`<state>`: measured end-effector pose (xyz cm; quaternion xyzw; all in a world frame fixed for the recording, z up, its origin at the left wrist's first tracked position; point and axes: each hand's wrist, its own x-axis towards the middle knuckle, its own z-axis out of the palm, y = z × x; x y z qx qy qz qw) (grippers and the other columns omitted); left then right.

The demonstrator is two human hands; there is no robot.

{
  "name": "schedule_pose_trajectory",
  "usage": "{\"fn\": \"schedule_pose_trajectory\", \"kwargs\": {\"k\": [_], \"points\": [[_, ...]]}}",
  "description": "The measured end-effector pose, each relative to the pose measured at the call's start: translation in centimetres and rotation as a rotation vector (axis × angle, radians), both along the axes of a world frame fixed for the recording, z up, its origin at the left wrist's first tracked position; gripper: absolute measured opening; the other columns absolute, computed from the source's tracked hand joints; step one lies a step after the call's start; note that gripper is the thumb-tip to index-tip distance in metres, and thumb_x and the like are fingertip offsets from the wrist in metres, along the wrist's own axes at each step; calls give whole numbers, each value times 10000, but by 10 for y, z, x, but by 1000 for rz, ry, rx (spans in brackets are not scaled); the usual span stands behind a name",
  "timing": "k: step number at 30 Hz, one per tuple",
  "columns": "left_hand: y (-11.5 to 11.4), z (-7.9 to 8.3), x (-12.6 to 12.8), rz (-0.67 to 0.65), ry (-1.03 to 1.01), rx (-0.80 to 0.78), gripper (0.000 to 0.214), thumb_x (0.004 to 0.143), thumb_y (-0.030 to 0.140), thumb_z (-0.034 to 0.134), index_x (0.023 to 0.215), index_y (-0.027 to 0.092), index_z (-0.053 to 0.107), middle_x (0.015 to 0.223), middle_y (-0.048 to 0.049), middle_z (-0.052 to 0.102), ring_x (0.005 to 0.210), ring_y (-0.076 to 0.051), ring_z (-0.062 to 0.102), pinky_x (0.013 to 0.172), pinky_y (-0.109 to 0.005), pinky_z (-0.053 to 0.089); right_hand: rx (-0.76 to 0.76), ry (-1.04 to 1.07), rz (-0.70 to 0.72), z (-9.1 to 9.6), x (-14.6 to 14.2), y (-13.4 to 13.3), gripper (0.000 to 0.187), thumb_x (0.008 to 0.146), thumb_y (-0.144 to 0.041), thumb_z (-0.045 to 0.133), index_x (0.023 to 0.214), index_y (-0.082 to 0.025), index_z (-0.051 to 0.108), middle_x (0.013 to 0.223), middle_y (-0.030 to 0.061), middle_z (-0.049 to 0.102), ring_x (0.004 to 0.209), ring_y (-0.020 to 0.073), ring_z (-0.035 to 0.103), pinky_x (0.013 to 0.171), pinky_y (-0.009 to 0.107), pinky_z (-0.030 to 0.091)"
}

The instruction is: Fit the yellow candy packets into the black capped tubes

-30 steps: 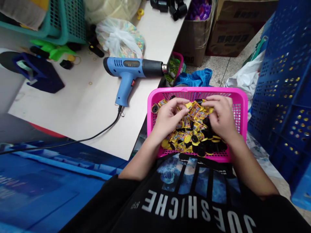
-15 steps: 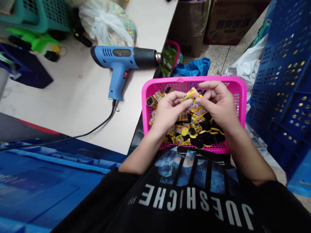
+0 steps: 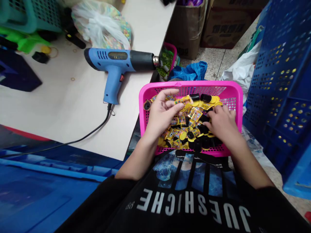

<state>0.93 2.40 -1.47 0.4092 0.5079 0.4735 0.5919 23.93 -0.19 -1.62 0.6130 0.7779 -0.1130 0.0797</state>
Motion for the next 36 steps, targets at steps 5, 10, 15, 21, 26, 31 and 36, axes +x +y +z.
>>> {"fn": "schedule_pose_trajectory", "kwargs": {"k": [5,10,15,21,26,31,36], "points": [[-1,0,-1,5,74,23,295,738,425,879,871,191,757,746,0,756,603,-107,672,594,-227,568,64,71,57,-10,-5,-8,225,875,-328,694,997,-140,713,1144,192,668,1111,378,546,850,469,428],[-6,0,-6,48,221,76,249,759,463,855,822,224,825,799,-30,810,683,-137,713,673,-260,591,-44,699,-278,2,9,-2,293,823,-360,732,1058,-213,636,926,70,733,833,249,672,716,373,526],[-12,4,-4,-25,238,105,230,768,461,853,840,243,846,869,-46,833,770,-161,760,755,-272,607,-7,1403,-345,19,9,5,340,809,-456,811,1069,-272,691,1100,38,749,1029,215,725,885,357,598],[-13,7,-3,30,185,86,297,748,515,859,847,235,849,862,-54,833,763,-177,763,758,-293,614,-88,1441,-255,20,4,7,340,805,-386,844,1113,-283,741,1096,32,767,985,194,746,817,316,624],[-14,10,-1,-30,150,111,242,767,473,860,876,256,851,914,-55,837,830,-188,778,807,-307,623,61,1193,-86,21,7,5,328,859,-338,793,1180,-284,749,1217,69,761,1154,254,715,960,424,609],[-14,12,5,-65,76,57,325,745,486,870,946,233,840,932,-60,832,781,-178,759,740,-301,618,185,1090,-77,17,-6,-1,432,873,-363,777,1291,-294,693,1266,76,752,1168,272,716,1050,495,577],[-13,10,5,-226,-79,34,411,662,362,942,1031,239,811,1065,-48,811,905,-178,752,811,-286,605,-44,1349,-148,10,-16,-6,578,880,-525,751,1397,-319,595,1337,75,711,1223,257,693,996,430,609]]}}
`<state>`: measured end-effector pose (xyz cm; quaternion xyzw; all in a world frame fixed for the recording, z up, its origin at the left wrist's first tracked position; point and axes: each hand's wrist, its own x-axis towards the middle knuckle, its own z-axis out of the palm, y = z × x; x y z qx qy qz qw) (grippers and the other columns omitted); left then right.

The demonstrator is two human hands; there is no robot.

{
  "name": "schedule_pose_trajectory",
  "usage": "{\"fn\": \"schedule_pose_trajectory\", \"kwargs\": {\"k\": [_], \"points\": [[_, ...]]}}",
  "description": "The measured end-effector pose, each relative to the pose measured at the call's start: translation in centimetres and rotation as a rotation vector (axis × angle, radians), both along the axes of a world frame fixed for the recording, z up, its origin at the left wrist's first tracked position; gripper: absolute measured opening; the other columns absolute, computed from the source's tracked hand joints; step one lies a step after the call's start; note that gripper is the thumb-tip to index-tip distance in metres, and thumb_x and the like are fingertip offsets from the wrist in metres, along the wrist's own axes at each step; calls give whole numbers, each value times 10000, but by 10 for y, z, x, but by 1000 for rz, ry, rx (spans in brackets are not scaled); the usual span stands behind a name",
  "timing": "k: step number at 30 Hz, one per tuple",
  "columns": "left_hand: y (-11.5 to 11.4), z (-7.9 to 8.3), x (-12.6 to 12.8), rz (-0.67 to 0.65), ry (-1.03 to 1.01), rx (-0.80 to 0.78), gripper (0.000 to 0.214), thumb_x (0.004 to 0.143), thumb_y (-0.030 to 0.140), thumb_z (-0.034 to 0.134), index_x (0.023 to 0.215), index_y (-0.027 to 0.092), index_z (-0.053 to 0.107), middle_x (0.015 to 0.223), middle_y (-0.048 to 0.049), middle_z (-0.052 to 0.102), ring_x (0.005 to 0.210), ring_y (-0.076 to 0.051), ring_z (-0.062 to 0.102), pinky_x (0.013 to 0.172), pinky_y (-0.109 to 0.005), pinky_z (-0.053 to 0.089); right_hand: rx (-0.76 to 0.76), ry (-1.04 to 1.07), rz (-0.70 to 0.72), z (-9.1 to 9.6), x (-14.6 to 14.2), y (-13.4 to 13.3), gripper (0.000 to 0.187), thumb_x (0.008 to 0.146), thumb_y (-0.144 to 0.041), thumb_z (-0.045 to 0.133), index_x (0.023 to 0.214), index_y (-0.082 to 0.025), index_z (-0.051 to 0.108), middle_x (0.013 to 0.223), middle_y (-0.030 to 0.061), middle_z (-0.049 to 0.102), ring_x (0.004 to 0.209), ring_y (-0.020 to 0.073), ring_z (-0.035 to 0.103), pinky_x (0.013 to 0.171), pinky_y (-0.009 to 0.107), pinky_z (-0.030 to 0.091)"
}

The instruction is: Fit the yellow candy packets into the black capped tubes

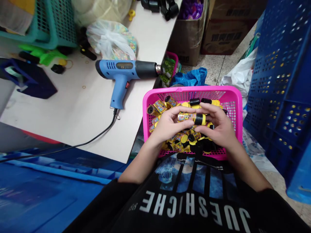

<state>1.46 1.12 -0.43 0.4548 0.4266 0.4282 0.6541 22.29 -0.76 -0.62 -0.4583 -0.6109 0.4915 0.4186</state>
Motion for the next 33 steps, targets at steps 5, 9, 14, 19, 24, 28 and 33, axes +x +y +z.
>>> {"fn": "schedule_pose_trajectory", "kwargs": {"k": [5,9,14,19,24,28,33], "points": [[-3,-6,2,-43,-86,-19,378,707,318,924,1062,278,802,1130,-25,794,974,-167,739,900,-300,579,-279,156,44,-2,-9,-1,543,1030,-643,392,1392,-294,595,1456,77,637,1357,243,600,1131,455,510],[-7,-10,10,-24,-82,-18,368,698,344,927,1036,263,806,1148,-46,795,1018,-205,743,897,-328,587,-282,166,35,-11,-23,-7,613,1016,-707,313,1356,-292,611,1447,77,623,1341,240,592,1134,444,498],[-10,-8,14,7,-74,21,346,710,351,921,1022,258,805,1161,-51,798,1107,-226,735,987,-356,576,-251,157,26,-21,-24,-7,585,998,-722,363,1274,-281,629,1343,83,655,1265,241,625,1099,429,514],[-12,-3,16,2,-26,7,391,705,382,925,1038,233,783,1119,-50,796,1009,-208,751,924,-330,606,-318,169,121,-19,-16,-3,651,986,-755,331,1363,-275,558,1322,94,668,1156,237,689,916,377,601],[-14,1,15,-33,-99,-111,476,830,550,790,1161,246,635,1032,-25,735,671,-121,715,585,-227,581,-135,173,12,-9,-11,-3,654,899,-695,623,1439,-339,524,1442,96,627,1266,259,658,997,413,591],[-19,0,15,-79,-16,-10,415,926,585,663,1154,254,561,838,21,630,585,-100,639,541,-220,520,-3,86,-12,-7,-8,-4,426,854,-496,789,1250,-351,730,1277,54,737,1206,254,692,1068,454,554],[-23,-1,18,-54,55,75,350,980,557,592,1133,249,523,887,15,589,641,-102,619,630,-246,524,35,-31,-53,-9,-10,-9,464,872,-533,753,1293,-339,741,1271,58,767,1163,269,718,1080,481,542]]}}
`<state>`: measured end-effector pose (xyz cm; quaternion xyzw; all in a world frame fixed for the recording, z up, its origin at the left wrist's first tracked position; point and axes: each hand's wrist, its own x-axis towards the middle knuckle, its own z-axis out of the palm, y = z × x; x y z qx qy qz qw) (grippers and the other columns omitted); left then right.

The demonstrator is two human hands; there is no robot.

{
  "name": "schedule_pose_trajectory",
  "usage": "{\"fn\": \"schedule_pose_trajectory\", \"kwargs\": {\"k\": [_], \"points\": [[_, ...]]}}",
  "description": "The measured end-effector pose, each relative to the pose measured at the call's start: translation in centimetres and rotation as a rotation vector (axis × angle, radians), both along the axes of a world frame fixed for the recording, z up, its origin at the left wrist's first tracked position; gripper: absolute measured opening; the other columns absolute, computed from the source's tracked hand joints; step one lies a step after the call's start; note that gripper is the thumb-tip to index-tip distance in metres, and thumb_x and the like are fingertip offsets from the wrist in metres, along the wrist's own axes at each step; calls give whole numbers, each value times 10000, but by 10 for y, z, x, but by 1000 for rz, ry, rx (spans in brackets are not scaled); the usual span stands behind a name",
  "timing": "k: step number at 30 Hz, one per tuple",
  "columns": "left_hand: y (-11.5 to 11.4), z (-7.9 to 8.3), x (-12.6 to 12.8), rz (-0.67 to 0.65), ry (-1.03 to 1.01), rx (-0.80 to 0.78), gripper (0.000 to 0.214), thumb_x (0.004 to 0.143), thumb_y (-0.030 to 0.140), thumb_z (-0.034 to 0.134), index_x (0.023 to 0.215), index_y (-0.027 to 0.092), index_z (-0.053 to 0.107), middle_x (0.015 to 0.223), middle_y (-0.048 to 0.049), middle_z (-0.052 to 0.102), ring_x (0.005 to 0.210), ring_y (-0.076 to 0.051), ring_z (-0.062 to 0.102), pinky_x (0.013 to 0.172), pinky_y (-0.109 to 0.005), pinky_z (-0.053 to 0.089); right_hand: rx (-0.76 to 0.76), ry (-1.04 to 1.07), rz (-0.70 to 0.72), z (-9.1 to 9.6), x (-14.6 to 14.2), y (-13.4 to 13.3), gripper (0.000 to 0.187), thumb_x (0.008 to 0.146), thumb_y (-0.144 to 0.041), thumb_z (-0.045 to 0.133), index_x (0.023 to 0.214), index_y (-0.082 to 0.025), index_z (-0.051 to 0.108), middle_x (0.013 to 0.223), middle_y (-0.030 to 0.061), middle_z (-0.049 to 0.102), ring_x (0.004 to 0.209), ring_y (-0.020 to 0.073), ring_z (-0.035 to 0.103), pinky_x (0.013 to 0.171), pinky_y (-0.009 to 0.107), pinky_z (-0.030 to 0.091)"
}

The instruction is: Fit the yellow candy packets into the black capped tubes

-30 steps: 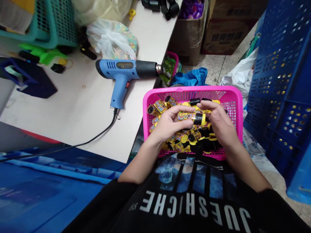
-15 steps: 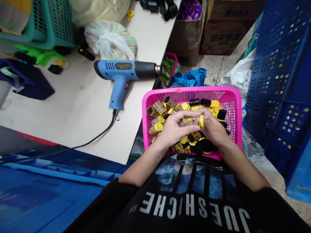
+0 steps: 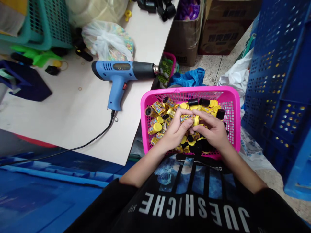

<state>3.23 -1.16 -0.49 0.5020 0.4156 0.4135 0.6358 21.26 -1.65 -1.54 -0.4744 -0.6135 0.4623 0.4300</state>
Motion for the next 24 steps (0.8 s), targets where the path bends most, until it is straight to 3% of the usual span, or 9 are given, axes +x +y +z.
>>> {"fn": "schedule_pose_trajectory", "kwargs": {"k": [6,11,16,20,24], "points": [[1,2,3,-70,-33,-49,403,956,606,599,1114,245,516,899,-1,608,677,-120,617,655,-261,527,15,-51,17,-3,0,-4,515,905,-553,701,1386,-371,676,1176,34,788,1101,263,729,1064,480,548],[-4,-10,5,-66,-254,-210,401,962,598,589,1198,285,502,853,10,627,702,-142,639,609,-254,502,-86,89,91,-3,0,-5,585,986,-600,550,1530,-387,518,1096,40,786,866,231,753,877,455,627],[-3,-8,-3,-9,-131,-140,398,944,585,622,1196,281,575,987,-21,635,732,-141,605,699,-280,528,59,-6,-17,11,3,0,444,852,-447,803,1281,-359,727,1229,42,776,1059,252,746,982,458,599],[-4,-5,-7,-37,-91,-86,362,967,544,609,1177,252,567,1040,-36,621,757,-137,610,712,-269,536,144,-10,4,16,3,2,331,837,-352,832,1164,-343,780,1164,29,807,1064,236,759,1004,442,592],[-7,-7,-11,-105,-129,-91,317,1021,477,539,1255,264,551,1096,-34,615,786,-129,623,766,-271,531,164,3,23,11,3,2,356,853,-301,820,1203,-330,761,1122,23,814,1005,202,769,945,389,608]]}}
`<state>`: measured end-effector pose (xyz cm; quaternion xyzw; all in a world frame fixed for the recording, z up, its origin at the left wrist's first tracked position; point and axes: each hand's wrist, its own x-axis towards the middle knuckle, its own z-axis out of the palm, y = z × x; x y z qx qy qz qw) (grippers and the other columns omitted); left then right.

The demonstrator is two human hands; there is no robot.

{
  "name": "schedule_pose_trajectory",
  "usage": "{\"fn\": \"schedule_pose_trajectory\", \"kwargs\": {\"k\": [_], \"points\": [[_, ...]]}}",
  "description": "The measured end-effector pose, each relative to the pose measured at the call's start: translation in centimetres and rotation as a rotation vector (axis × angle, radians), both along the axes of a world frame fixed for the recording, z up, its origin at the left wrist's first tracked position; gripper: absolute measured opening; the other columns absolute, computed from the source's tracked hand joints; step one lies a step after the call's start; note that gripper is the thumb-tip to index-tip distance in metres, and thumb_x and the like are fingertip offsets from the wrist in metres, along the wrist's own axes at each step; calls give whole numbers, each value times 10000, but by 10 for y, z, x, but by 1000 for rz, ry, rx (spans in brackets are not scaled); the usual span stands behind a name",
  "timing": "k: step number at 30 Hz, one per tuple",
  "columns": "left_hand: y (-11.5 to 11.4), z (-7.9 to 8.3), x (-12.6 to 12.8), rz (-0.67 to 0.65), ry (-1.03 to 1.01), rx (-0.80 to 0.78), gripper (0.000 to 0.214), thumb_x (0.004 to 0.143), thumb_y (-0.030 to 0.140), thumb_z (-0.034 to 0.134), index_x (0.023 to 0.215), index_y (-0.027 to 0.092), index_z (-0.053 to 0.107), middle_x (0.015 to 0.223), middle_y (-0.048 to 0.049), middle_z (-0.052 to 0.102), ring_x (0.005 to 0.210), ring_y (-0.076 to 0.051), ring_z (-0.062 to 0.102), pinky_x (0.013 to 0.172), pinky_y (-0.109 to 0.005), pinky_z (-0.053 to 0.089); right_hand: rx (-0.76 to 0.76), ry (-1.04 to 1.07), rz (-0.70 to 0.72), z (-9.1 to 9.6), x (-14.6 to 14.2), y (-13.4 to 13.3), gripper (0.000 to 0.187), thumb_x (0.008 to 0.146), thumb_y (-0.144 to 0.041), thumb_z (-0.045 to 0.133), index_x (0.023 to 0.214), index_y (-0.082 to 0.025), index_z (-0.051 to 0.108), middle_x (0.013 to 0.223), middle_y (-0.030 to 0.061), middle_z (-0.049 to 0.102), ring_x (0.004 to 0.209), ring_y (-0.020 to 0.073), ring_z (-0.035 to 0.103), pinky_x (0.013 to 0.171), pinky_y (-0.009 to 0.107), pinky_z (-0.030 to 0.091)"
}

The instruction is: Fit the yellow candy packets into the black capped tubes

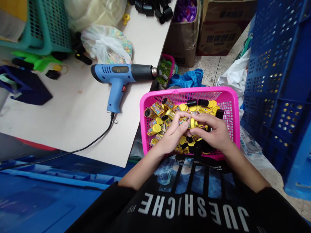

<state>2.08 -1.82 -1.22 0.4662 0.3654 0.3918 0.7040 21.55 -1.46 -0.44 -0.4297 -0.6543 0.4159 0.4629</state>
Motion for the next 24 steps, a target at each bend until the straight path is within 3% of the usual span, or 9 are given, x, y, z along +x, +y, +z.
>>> {"fn": "schedule_pose_trajectory", "kwargs": {"k": [3,7,11,13,16,20,22,24], "points": [[3,-1,-5,-21,-15,2,385,1029,495,504,1329,257,551,1184,-58,625,825,-147,636,832,-307,530,-37,7,28,1,3,4,393,864,-322,813,1250,-320,740,1182,30,798,1058,202,755,981,386,589],[8,-3,-8,-31,-82,-12,400,1036,492,487,1337,236,550,957,-44,673,773,-162,637,761,-300,527,-184,131,90,6,3,11,435,858,-454,804,1262,-310,728,1152,35,797,1014,204,760,942,375,610],[10,-5,-7,-21,-157,-53,343,1044,466,480,1278,237,583,885,-35,686,751,-151,651,709,-265,528,-350,233,-42,4,-2,12,310,916,-510,720,1145,-303,751,1015,16,798,843,176,757,815,345,634],[10,-6,-6,-15,-189,-74,330,1041,466,489,1264,246,593,888,-32,689,743,-143,662,684,-247,532,-424,282,-135,-1,-3,11,332,971,-542,627,1188,-311,725,1008,17,794,834,176,754,786,344,635],[10,-6,-6,0,-188,-94,317,1004,436,577,1273,271,606,910,-22,687,751,-137,683,670,-235,546,-427,272,-201,-7,-1,10,346,965,-553,631,1192,-309,722,1116,28,778,1029,206,736,933,390,610],[11,-3,-5,21,-107,-87,340,908,384,719,1228,281,664,1009,-17,687,739,-132,699,634,-231,556,-390,317,-140,-7,4,12,271,967,-517,639,958,-292,789,1237,22,737,1244,230,650,1168,449,458],[12,-1,-3,25,-70,-55,333,881,381,757,1193,285,688,1052,-15,689,696,-107,678,603,-215,545,-426,377,-101,-4,5,14,250,934,-518,686,931,-289,787,1270,22,722,1268,233,633,1166,443,454],[13,0,-1,47,-15,-11,360,834,367,815,1165,279,705,1103,-16,694,628,-67,630,561,-190,521,-523,431,-25,-1,6,15,246,870,-518,764,950,-286,771,1191,27,735,1166,222,668,1080,419,514]]}}
